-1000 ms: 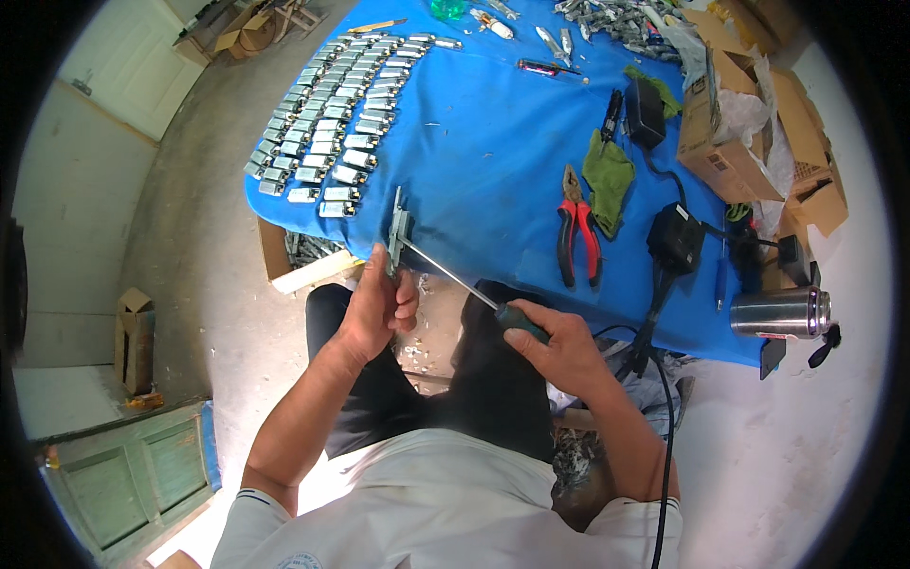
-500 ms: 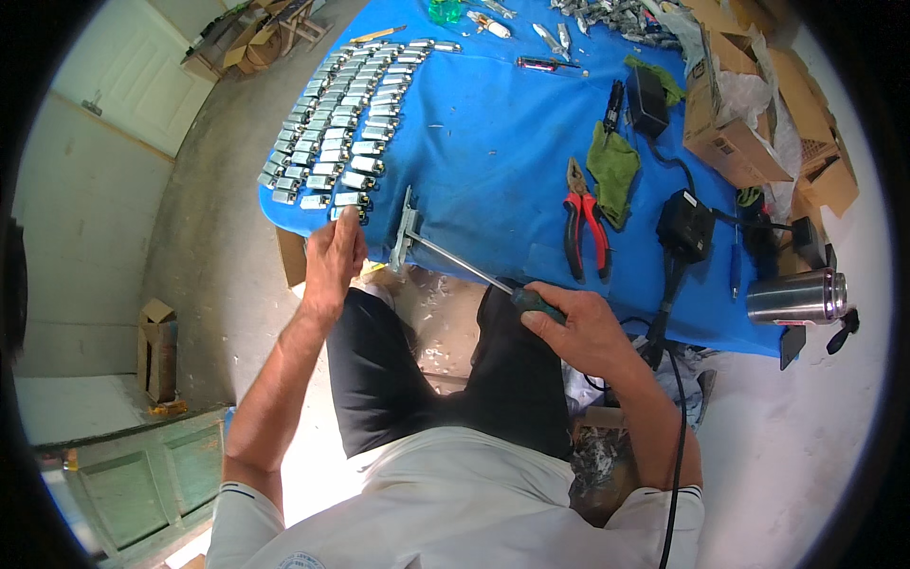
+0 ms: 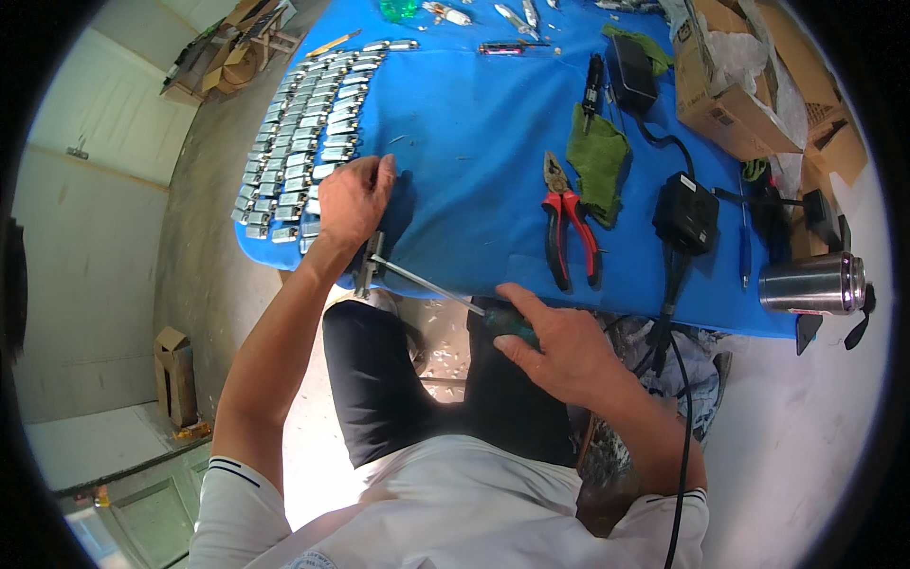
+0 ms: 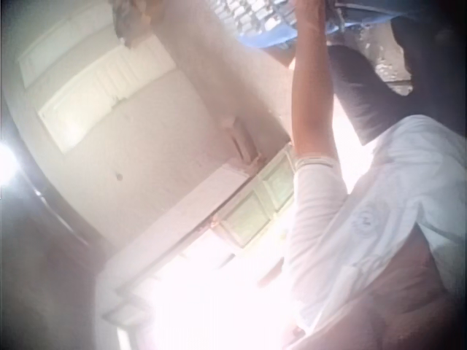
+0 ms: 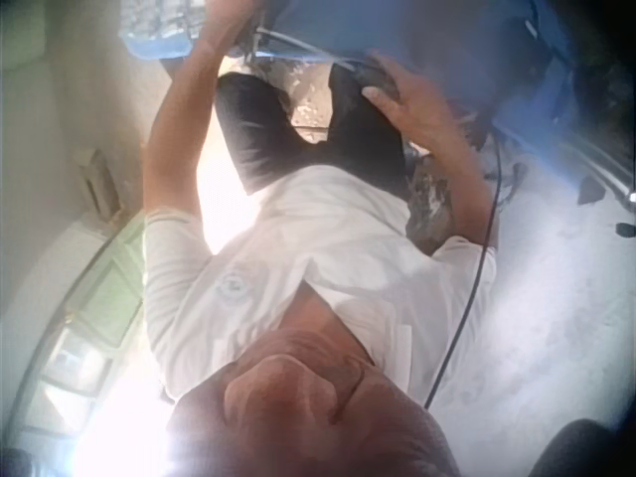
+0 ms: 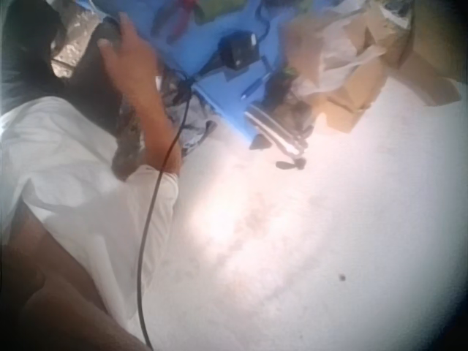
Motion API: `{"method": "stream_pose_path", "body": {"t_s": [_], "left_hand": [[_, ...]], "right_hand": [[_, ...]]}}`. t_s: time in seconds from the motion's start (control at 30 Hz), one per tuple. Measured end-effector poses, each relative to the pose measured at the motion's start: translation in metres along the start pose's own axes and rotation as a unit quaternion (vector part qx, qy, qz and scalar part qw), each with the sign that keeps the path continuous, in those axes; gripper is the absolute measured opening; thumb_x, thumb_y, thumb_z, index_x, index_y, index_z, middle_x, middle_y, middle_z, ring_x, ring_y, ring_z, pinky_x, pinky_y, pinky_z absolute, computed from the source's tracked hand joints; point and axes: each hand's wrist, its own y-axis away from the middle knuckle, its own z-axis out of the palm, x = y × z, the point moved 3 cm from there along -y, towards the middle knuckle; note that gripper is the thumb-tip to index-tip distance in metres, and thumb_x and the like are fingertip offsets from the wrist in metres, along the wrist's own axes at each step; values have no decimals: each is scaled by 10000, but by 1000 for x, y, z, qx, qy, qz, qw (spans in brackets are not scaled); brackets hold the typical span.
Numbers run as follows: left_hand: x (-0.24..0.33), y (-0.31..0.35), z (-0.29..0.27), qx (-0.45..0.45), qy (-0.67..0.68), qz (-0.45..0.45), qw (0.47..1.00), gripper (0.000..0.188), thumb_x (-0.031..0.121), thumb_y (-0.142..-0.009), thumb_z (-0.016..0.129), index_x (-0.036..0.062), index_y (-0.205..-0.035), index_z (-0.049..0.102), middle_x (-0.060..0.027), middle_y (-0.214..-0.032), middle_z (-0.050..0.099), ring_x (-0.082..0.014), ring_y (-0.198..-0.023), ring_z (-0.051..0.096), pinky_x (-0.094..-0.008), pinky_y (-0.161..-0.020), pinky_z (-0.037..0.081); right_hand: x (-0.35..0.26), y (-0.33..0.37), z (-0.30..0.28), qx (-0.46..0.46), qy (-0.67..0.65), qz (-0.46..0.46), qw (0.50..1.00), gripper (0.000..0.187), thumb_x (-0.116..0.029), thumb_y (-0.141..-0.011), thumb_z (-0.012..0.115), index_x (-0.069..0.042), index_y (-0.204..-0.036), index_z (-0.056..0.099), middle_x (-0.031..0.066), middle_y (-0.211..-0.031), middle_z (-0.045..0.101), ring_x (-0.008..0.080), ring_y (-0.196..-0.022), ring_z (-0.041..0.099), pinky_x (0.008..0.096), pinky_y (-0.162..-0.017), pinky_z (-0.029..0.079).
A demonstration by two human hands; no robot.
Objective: The person uses a screwdriver to tighten screws on a metal lock mechanism held in their left hand. They repeatedly adjust the lock's position and apply pressure with the tool to secure the components. The workspace is a blue cloth-covered surface with many similar lock units arranged nearby.
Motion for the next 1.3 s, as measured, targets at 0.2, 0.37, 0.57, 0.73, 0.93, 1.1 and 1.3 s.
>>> {"method": "stream_pose_path", "body": {"t_s": [0.2,0.37,0.57,0.73,0.93,1.1,1.3], "left_hand": [[-1,2,2,1,39,31,999,466,377,-979,539,25,-675,571,-153,-666,590,-364,-612,580,-436,-552,434],[-3,6,-6,-33,69,91,993,398,332,-949,598,16,-706,603,-157,-651,593,-352,-581,576,-423,-541,436],[-4,8,-14,-78,73,18,994,372,304,-925,620,15,-691,604,-161,-599,582,-352,-551,565,-408,-523,438],[0,15,-8,-35,43,12,998,391,317,-924,606,23,-667,602,-160,-586,580,-352,-547,574,-414,-525,442],[2,14,-2,-25,33,19,999,376,321,-893,604,29,-657,622,-156,-594,599,-324,-526,581,-416,-529,448],[0,12,-6,-78,54,-13,995,376,320,-847,620,19,-624,589,-133,-544,550,-268,-469,515,-391,-503,421],[-4,9,-9,-106,74,-22,991,388,314,-829,618,17,-597,526,-108,-495,463,-205,-443,419,-370,-483,386]], "right_hand": [[6,0,2,4,34,-46,998,411,-256,-899,651,-100,-1272,574,184,-939,669,388,-856,641,465,-737,492],[11,-5,-2,19,51,-46,997,402,-248,-891,655,-130,-1270,593,161,-893,659,363,-836,637,447,-730,488],[13,-7,-7,5,50,-37,998,407,-241,-885,660,-136,-1274,599,150,-858,639,348,-833,631,428,-717,487],[8,-2,-8,31,91,-63,993,414,-255,-880,669,-140,-1272,605,124,-826,617,329,-771,619,419,-686,486],[4,6,8,105,154,-126,974,462,-219,-830,723,-176,-1278,620,75,-760,574,261,-655,607,370,-572,490],[7,6,21,153,220,-177,947,455,-189,-800,751,-197,-1244,652,52,-722,546,219,-618,595,341,-542,491],[15,-3,16,167,229,-196,939,407,-192,-804,747,-202,-1205,673,53,-716,546,217,-605,594,338,-525,493]]}}
